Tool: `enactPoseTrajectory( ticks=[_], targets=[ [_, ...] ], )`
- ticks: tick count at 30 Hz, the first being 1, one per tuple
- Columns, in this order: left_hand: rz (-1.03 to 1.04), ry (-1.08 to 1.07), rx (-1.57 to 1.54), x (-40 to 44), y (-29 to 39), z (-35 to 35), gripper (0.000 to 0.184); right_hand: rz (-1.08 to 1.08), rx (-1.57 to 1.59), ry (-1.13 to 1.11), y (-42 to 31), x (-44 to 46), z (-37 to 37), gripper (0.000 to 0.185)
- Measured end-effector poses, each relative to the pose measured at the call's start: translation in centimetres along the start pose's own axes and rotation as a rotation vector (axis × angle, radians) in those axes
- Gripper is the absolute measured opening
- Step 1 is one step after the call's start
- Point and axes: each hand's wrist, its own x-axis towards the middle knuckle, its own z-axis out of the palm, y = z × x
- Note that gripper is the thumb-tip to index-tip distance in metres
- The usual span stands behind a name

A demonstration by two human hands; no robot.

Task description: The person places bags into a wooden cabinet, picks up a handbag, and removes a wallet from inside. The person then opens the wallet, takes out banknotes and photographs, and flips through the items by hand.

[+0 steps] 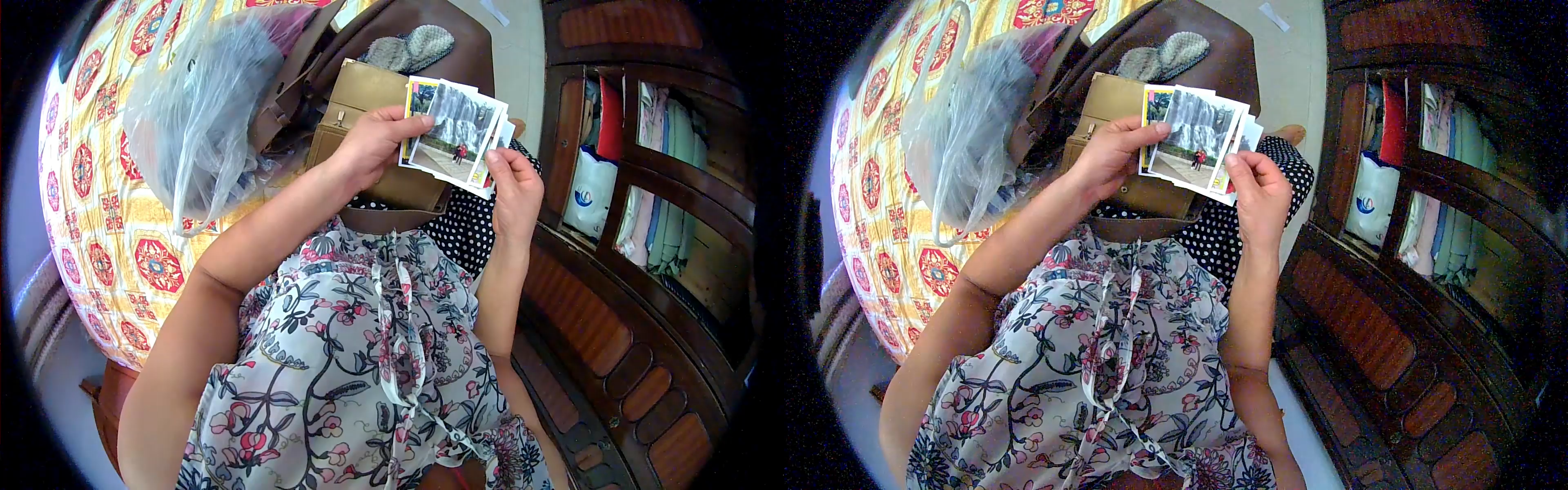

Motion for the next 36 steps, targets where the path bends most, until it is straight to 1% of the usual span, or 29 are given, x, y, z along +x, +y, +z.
enactPoseTrajectory(
  ticks=[10, 17, 31, 36],
  targets=[
    [-0.017, 0.037, 0.012, -0.24, 0.16, 0.39, 0.019, 0.000, -0.065, 0.021, -0.07, 0.03, 0.19, 0.014],
    [-0.015, 0.000, -0.006, -0.06, -0.11, 0.23, 0.020, 0.005, -0.162, 0.032, 0.24, 0.23, 0.17, 0.014],
    [-0.046, -0.010, 0.004, 0.01, -0.10, -0.03, 0.021, 0.002, -0.134, 0.034, 0.29, 0.22, 0.17, 0.014],
    [-0.035, 0.039, -0.078, -0.21, 0.25, 0.19, 0.023, -0.001, -0.145, 0.047, 0.13, 0.19, 0.28, 0.014]
  ],
)
